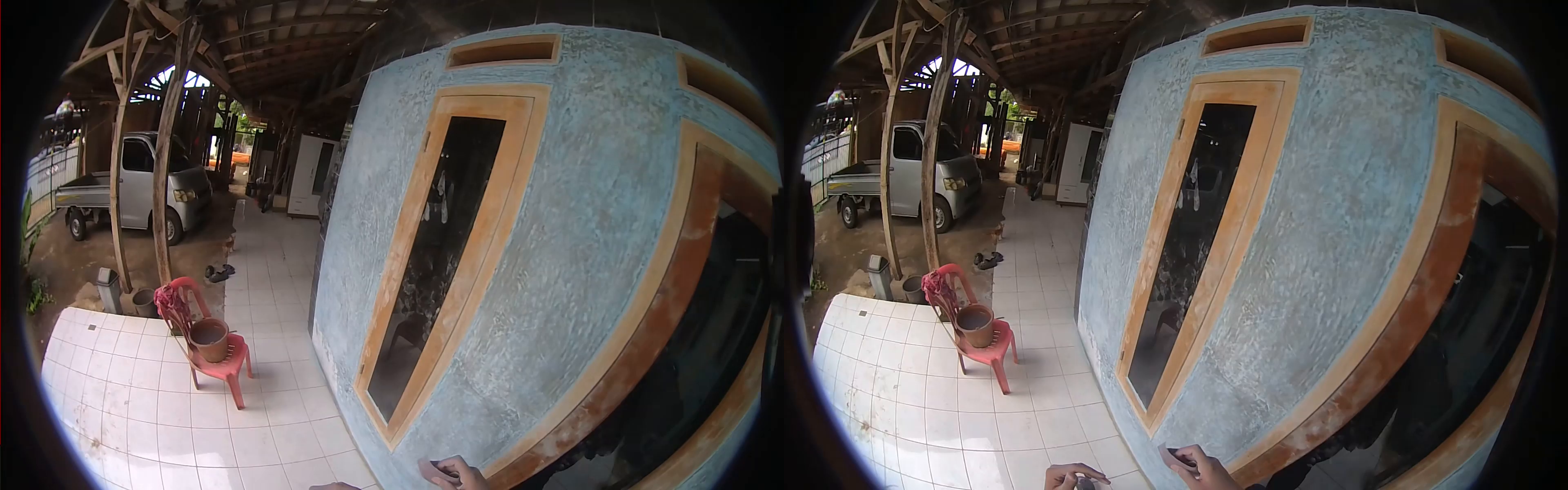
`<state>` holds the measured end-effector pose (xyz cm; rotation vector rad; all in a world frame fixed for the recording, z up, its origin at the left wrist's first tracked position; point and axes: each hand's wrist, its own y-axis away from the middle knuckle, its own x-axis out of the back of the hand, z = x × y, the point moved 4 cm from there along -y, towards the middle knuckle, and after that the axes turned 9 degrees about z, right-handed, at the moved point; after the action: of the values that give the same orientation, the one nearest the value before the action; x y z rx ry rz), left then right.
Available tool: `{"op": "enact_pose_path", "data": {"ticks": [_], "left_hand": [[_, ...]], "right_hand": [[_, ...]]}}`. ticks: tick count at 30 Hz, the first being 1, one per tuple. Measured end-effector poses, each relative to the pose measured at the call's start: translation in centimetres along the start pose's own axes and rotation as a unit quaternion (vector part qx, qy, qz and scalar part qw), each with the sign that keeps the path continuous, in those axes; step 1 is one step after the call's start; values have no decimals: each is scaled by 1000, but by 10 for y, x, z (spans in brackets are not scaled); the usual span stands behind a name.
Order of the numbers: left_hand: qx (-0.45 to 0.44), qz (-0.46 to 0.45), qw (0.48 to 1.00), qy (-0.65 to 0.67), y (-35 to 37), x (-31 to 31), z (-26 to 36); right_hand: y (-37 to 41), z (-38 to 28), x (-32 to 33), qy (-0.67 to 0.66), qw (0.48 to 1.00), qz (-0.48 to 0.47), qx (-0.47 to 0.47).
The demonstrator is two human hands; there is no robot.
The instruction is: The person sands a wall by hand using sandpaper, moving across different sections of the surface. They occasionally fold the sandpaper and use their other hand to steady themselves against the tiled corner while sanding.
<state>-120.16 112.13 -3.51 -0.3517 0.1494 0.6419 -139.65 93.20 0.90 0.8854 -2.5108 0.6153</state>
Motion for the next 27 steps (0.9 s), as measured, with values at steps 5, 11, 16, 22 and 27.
{"op": "enact_pose_path", "data": {"ticks": [5,11,16,22,27], "left_hand": [[10,83,996,-28,-134,57,-30],[43,169,984,-33,-247,146,-32],[103,331,923,169,-309,274,-135],[138,412,873,220,-421,387,-181],[127,395,895,167,-589,440,-162]], "right_hand": [[-160,58,-36,-4,999,25,26],[-342,7,-89,28,928,260,267],[-475,-21,-128,183,855,324,360],[-599,-25,-135,346,746,411,393],[-686,-33,-136,474,664,465,344]]}}
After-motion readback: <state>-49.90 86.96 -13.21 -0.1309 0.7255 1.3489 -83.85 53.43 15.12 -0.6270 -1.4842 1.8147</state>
